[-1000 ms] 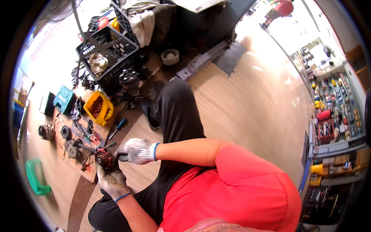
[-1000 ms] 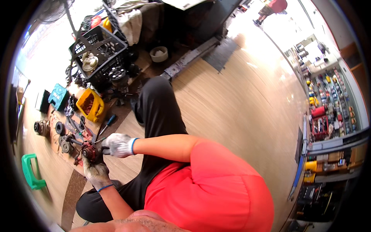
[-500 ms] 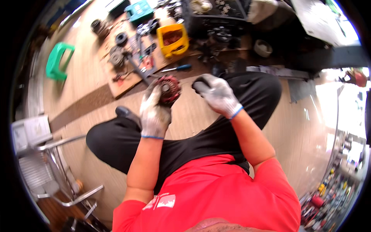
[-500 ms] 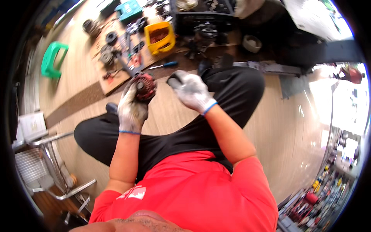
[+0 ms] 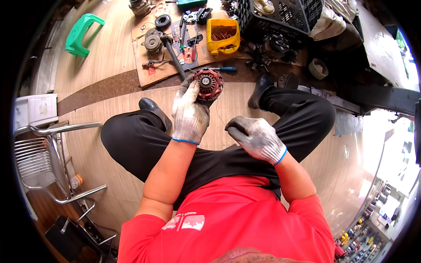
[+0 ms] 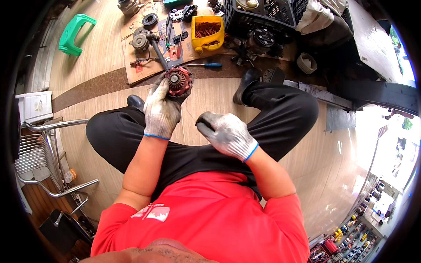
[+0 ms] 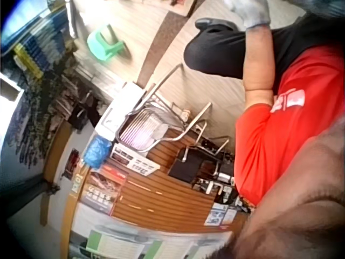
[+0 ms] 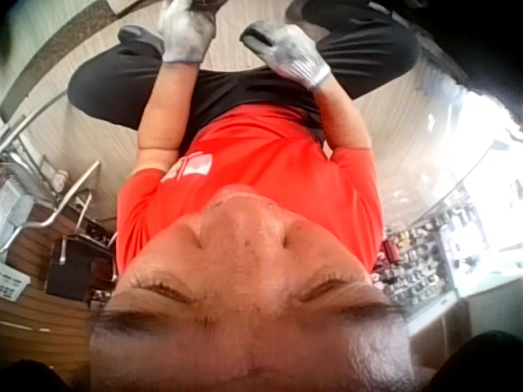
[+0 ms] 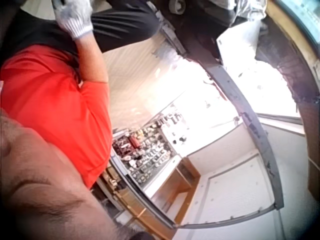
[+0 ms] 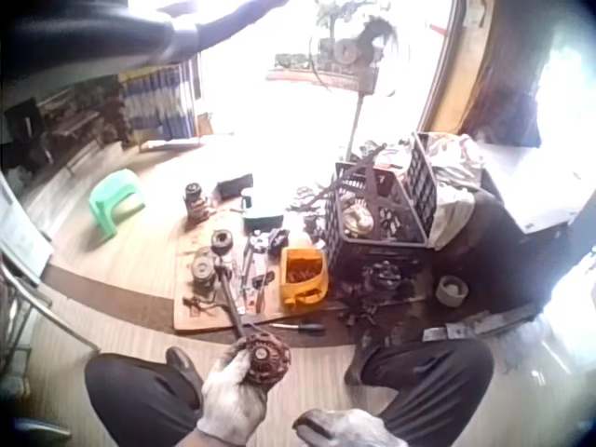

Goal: The person holds a motor component with gloved hands, using a small tool to manipulate or clean internal parts while sitting on the floor in a workshop.

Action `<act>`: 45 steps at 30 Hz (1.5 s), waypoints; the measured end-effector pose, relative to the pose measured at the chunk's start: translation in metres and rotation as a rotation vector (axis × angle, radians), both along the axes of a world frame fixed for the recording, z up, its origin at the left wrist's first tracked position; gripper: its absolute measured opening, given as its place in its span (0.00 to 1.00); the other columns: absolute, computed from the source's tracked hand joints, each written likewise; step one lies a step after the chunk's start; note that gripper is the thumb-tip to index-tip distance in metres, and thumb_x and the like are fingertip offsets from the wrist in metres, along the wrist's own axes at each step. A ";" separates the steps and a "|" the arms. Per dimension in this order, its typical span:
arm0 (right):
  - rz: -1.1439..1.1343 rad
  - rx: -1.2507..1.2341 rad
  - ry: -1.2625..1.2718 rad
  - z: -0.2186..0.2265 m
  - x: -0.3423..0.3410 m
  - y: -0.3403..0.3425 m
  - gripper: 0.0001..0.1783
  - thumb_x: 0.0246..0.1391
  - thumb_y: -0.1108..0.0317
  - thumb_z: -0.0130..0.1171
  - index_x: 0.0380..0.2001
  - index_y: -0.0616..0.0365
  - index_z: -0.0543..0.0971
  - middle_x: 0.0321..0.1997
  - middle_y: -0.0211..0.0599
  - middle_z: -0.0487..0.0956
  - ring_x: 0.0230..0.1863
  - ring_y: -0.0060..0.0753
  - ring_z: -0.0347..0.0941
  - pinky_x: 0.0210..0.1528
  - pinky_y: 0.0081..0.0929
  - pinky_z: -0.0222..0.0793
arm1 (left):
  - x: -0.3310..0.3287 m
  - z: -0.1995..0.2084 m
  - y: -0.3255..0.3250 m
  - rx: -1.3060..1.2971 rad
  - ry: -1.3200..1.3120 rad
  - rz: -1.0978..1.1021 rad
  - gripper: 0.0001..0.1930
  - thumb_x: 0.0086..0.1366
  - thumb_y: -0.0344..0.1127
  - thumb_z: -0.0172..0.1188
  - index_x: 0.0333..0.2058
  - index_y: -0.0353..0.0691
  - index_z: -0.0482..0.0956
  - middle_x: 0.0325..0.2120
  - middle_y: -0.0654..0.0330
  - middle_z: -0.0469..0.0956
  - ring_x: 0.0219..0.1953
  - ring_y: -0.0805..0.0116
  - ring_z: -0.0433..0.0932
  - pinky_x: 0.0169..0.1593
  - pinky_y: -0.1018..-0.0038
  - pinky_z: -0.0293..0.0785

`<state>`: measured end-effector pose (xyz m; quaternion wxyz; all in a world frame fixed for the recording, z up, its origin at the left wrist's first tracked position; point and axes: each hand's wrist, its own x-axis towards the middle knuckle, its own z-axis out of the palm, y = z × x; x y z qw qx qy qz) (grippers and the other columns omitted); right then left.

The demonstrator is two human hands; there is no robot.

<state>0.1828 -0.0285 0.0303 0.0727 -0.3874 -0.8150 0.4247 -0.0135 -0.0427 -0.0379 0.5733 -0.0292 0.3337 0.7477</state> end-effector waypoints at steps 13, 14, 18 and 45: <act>-0.277 0.308 -0.235 -0.031 0.049 0.014 0.13 0.62 0.57 0.57 0.37 0.55 0.81 0.35 0.46 0.83 0.38 0.51 0.81 0.39 0.42 0.75 | -0.006 0.000 0.000 -0.093 -0.009 -0.053 0.17 0.75 0.37 0.50 0.55 0.31 0.73 0.49 0.45 0.79 0.48 0.49 0.82 0.48 0.52 0.84; -0.302 0.296 -0.192 -0.028 0.053 0.014 0.11 0.61 0.59 0.59 0.36 0.56 0.81 0.36 0.46 0.83 0.38 0.52 0.80 0.39 0.41 0.75 | -0.006 -0.001 0.000 -0.102 0.007 -0.059 0.17 0.75 0.37 0.50 0.55 0.31 0.73 0.49 0.45 0.79 0.48 0.49 0.82 0.48 0.52 0.84; -0.165 0.307 -0.124 -0.007 0.071 -0.002 0.08 0.59 0.66 0.59 0.35 0.60 0.81 0.37 0.45 0.82 0.38 0.50 0.80 0.39 0.39 0.75 | -0.013 0.008 0.004 -0.109 -0.024 -0.053 0.17 0.76 0.39 0.48 0.54 0.33 0.73 0.47 0.47 0.80 0.46 0.50 0.83 0.46 0.54 0.84; -0.652 0.325 -1.075 -0.048 0.407 -0.161 0.19 0.68 0.52 0.48 0.50 0.46 0.81 0.46 0.50 0.83 0.43 0.55 0.81 0.45 0.46 0.77 | 0.007 -0.006 0.000 -0.114 0.033 -0.116 0.16 0.73 0.36 0.53 0.53 0.31 0.73 0.47 0.43 0.80 0.44 0.46 0.84 0.43 0.54 0.86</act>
